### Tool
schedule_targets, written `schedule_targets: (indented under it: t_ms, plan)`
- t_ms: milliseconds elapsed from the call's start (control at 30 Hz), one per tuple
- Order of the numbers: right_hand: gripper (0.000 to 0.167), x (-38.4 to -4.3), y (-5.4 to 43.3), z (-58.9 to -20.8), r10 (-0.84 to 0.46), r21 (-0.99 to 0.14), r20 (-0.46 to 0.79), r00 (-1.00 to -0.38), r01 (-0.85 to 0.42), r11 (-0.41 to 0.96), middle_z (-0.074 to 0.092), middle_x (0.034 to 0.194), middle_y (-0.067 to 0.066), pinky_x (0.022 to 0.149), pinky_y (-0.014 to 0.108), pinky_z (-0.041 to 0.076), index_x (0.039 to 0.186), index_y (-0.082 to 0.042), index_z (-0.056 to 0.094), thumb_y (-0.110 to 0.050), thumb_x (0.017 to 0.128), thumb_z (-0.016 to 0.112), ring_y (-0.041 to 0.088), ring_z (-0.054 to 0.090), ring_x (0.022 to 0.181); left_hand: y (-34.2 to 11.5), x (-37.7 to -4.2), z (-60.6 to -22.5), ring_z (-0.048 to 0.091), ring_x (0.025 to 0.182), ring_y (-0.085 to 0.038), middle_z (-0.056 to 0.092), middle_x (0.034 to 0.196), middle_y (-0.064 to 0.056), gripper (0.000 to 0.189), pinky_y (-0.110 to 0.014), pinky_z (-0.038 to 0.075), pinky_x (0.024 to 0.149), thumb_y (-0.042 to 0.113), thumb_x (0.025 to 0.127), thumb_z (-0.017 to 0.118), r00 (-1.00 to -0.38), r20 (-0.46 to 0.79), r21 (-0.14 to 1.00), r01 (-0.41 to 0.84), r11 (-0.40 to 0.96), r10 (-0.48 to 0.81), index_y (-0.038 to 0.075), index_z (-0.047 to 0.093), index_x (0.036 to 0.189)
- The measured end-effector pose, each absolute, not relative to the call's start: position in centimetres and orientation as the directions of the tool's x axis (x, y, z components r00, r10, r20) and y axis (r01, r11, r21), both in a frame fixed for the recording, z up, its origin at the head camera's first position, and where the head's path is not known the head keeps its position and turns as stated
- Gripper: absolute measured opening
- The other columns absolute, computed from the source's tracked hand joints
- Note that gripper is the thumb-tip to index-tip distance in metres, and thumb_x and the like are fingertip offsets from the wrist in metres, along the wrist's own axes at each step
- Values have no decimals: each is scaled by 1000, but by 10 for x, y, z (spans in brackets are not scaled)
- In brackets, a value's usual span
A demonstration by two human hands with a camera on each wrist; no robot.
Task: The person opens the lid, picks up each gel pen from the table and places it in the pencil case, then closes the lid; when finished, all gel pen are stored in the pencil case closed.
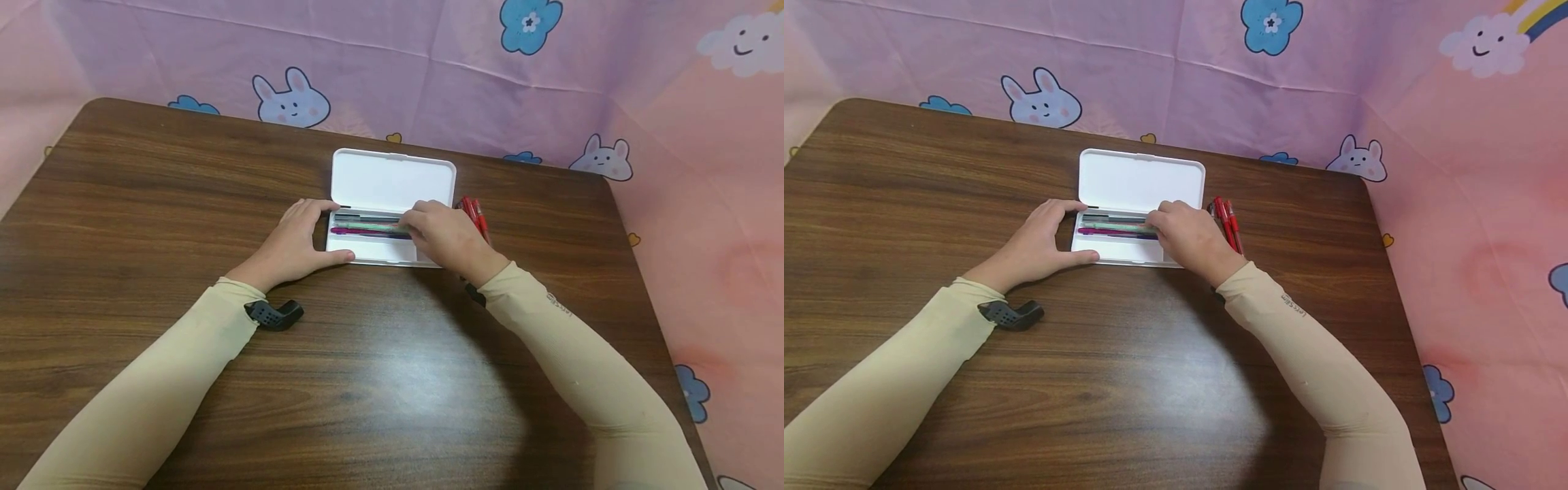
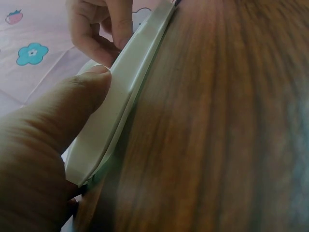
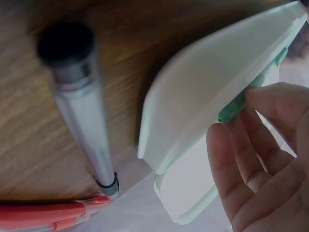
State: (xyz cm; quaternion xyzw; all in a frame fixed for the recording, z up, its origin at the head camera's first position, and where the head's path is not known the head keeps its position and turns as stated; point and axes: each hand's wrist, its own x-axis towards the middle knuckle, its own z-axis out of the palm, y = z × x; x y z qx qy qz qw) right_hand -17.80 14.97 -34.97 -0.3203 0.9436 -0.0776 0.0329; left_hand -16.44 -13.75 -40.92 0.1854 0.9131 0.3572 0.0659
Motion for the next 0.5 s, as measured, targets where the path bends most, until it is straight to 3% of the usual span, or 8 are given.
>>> schedule_targets:
  t_ms: [100, 300, 500]
  plan:
    - [21, -179, 151, -351, -609, -172, -6, -793, -599, 782, 72, 112, 3, 79, 38, 60, 118, -14, 76, -12, 99, 67, 21, 66, 106, -137, -165, -409, 34, 147, -34, 43, 155, -14, 95, -59, 24, 122, 60, 84, 79, -923, 9, 675, 289, 679, 384, 9, 40, 154]
    - [22, -179, 154, -348, -596, -175, -8, -803, -586, 791, 71, 114, 4, 81, 37, 60, 120, -13, 74, -12, 99, 68, 20, 66, 107, -137, -166, -408, 28, 152, -35, 41, 157, -15, 95, -59, 15, 126, 59, 84, 79, -922, 1, 680, 285, 676, 387, 8, 40, 154]
    - [25, -175, 172, -339, -564, -193, 35, -825, -559, 806, 71, 116, 7, 75, 38, 59, 122, -10, 72, -11, 97, 70, 21, 68, 101, -137, -165, -409, 28, 152, -35, 41, 158, -15, 95, -58, 14, 126, 58, 84, 79, -922, -1, 680, 283, 676, 387, 8, 40, 154]
